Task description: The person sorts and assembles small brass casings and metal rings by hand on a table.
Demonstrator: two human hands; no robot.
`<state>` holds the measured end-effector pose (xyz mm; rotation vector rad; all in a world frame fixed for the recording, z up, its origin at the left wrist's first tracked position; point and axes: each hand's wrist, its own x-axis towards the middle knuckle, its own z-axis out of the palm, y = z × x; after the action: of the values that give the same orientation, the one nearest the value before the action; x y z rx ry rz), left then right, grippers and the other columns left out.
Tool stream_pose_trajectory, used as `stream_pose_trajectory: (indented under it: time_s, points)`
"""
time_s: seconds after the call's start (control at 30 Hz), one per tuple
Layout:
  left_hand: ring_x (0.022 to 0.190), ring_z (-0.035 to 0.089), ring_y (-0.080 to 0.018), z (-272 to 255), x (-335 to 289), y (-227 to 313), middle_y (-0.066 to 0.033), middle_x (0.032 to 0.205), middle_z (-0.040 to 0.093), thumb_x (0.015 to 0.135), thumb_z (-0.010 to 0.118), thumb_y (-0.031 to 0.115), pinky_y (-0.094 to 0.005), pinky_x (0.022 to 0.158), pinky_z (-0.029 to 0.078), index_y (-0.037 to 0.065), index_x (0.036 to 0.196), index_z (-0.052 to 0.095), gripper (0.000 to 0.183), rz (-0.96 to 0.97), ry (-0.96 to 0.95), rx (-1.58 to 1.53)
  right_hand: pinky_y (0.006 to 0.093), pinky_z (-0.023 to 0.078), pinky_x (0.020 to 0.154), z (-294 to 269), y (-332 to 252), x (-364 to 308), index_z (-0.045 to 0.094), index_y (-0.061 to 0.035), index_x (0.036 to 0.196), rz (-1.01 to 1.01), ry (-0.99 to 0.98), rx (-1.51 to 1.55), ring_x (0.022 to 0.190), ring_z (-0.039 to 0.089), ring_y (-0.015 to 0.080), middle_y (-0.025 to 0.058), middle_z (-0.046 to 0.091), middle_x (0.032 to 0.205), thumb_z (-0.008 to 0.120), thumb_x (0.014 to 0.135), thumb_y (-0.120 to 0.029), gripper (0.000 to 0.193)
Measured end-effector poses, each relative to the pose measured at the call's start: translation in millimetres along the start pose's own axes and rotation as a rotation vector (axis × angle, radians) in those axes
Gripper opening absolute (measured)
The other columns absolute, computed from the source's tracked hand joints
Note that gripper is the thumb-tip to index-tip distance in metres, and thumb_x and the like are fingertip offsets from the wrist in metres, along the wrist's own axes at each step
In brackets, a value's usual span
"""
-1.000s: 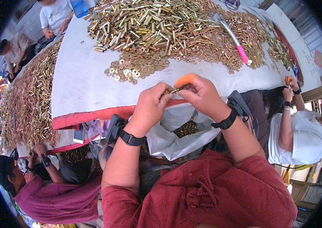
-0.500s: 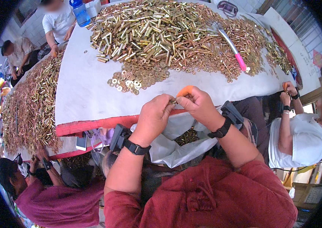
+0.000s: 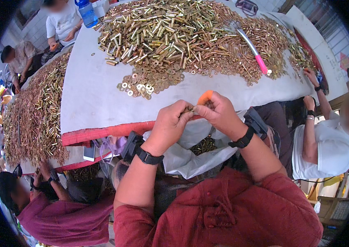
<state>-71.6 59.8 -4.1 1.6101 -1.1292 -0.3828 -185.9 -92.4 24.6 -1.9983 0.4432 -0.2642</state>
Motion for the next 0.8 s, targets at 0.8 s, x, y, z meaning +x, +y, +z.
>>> stream_pose_trajectory:
  time_s: [0.8]
  points:
    - [0.068, 0.062, -0.0233, -4.5, 1.8, 3.7, -0.0137, 0.077, 0.063, 0.088, 0.062, 0.004, -0.0317, 0.063, 0.049, 0.001, 0.095, 0.057, 0.009, -0.073, 0.067, -0.1, 0.0237, 0.046, 0.061, 5.1, 6.3, 1.3, 0.062, -0.0035, 0.095, 0.089, -0.042, 0.267, 0.067, 0.053, 0.0064, -0.0019, 0.061, 0.08, 0.056, 0.096, -0.024, 0.022]
